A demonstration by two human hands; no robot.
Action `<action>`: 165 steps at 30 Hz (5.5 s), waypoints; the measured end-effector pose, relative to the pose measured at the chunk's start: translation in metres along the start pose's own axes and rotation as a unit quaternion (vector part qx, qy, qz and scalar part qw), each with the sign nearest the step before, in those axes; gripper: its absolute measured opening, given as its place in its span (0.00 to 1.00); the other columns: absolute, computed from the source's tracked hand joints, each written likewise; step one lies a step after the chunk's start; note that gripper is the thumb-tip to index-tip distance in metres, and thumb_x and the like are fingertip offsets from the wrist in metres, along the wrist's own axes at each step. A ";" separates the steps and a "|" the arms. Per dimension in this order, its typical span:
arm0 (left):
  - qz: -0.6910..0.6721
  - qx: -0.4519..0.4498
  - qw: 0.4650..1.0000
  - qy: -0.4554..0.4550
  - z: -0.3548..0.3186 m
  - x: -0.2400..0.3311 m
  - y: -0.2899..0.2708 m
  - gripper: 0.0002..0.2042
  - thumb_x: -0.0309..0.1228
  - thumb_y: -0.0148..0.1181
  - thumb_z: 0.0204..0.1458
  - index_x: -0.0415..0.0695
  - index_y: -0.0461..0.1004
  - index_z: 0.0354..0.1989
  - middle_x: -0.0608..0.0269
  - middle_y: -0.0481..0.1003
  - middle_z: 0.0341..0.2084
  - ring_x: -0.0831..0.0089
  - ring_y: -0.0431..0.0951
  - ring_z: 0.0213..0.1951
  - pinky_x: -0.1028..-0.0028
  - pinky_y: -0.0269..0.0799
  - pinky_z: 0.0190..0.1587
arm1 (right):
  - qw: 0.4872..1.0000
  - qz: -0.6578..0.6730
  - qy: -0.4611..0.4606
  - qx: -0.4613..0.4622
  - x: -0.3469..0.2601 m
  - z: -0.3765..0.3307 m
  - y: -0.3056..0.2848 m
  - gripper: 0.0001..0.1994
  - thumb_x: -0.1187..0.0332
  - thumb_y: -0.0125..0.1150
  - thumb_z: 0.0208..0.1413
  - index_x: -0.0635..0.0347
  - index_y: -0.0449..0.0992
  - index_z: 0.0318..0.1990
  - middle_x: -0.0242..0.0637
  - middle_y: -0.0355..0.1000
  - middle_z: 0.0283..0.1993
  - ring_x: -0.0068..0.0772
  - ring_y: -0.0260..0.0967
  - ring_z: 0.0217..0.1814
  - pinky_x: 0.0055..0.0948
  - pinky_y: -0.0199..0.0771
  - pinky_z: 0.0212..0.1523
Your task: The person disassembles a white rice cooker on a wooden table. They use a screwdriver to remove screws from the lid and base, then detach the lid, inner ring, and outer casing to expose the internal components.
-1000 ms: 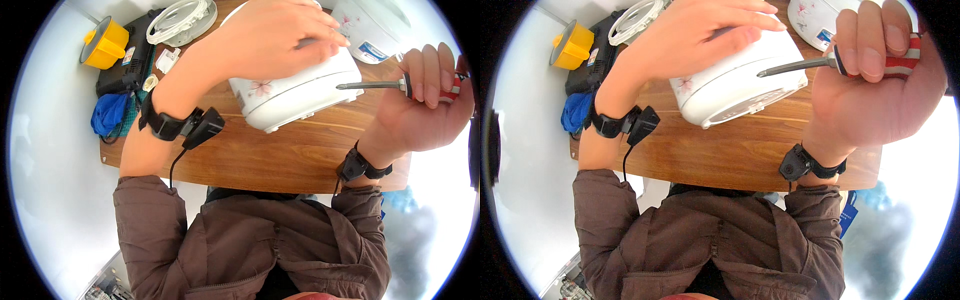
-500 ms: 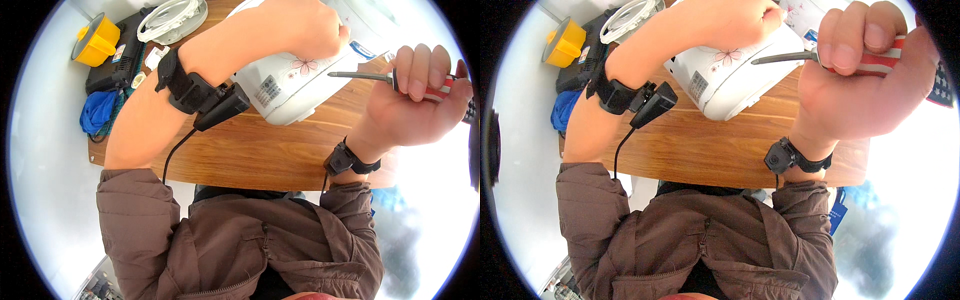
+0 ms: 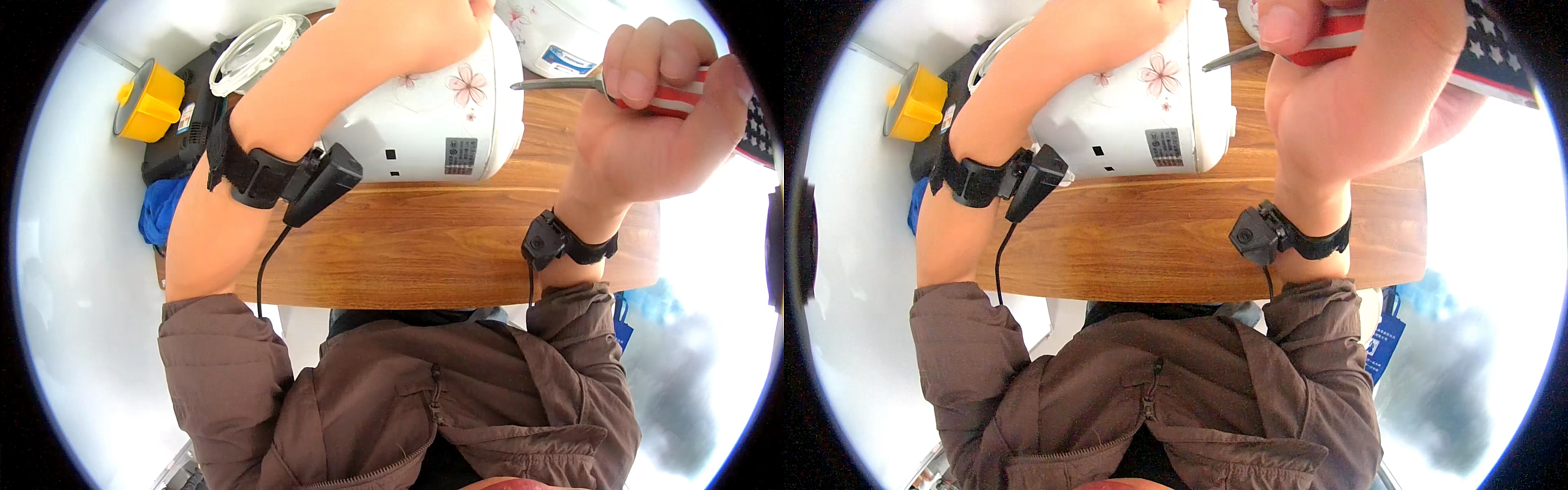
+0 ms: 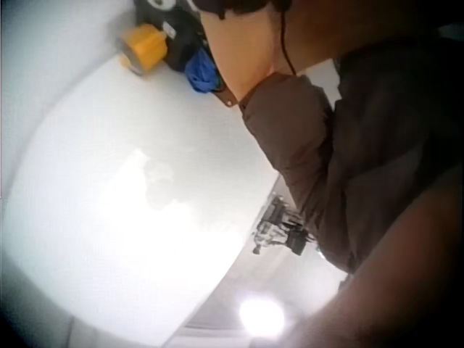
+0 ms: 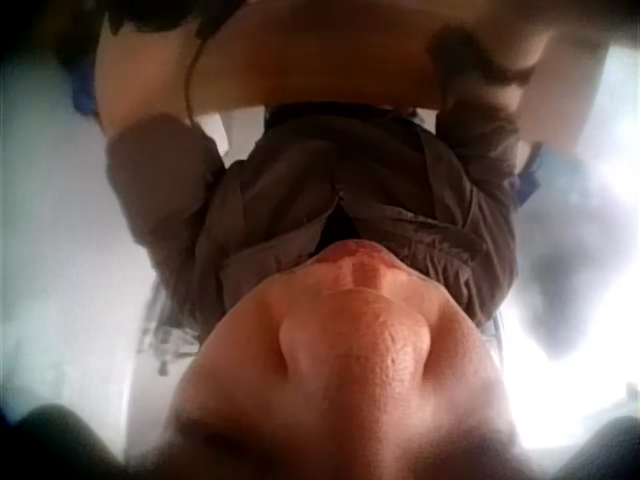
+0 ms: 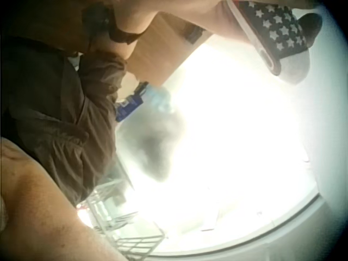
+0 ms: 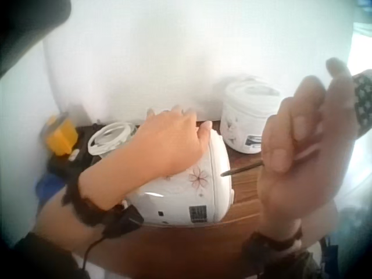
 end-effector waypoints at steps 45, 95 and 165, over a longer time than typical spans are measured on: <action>-0.137 -0.343 0.929 -0.003 0.080 -0.047 0.054 0.38 0.62 0.29 0.69 0.41 0.72 0.65 0.42 0.69 0.66 0.47 0.67 0.68 0.54 0.58 0.70 | 0.934 0.154 -0.155 -0.283 0.006 -0.019 0.031 0.51 0.22 0.47 0.55 0.67 0.64 0.65 0.42 0.67 0.32 0.29 0.61 0.22 0.27 0.65 0.22; -0.098 -0.322 0.942 0.010 0.062 -0.049 0.034 0.38 0.61 0.28 0.69 0.41 0.78 0.59 0.41 0.71 0.63 0.43 0.69 0.66 0.51 0.59 0.69 | 0.968 0.170 -0.132 -0.133 0.013 -0.005 0.027 0.35 0.31 0.36 0.68 0.59 0.68 0.51 0.35 0.62 0.20 0.24 0.54 0.13 0.25 0.61 0.13; -0.128 -0.269 0.954 -0.014 0.042 -0.078 0.037 0.27 0.48 0.36 0.69 0.41 0.77 0.58 0.48 0.81 0.48 0.57 0.79 0.49 0.64 0.70 0.58 | 0.330 -0.808 0.038 -0.487 0.304 -0.016 -0.022 0.10 0.67 0.62 0.59 0.51 0.86 0.46 0.35 0.80 0.51 0.41 0.76 0.56 0.46 0.74 0.53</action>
Point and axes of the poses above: each hand's wrist, its own z-axis towards the middle knuckle, its own y-axis out of the palm, x = y × z, the point moved 5 cm from there along z, towards the middle knuckle
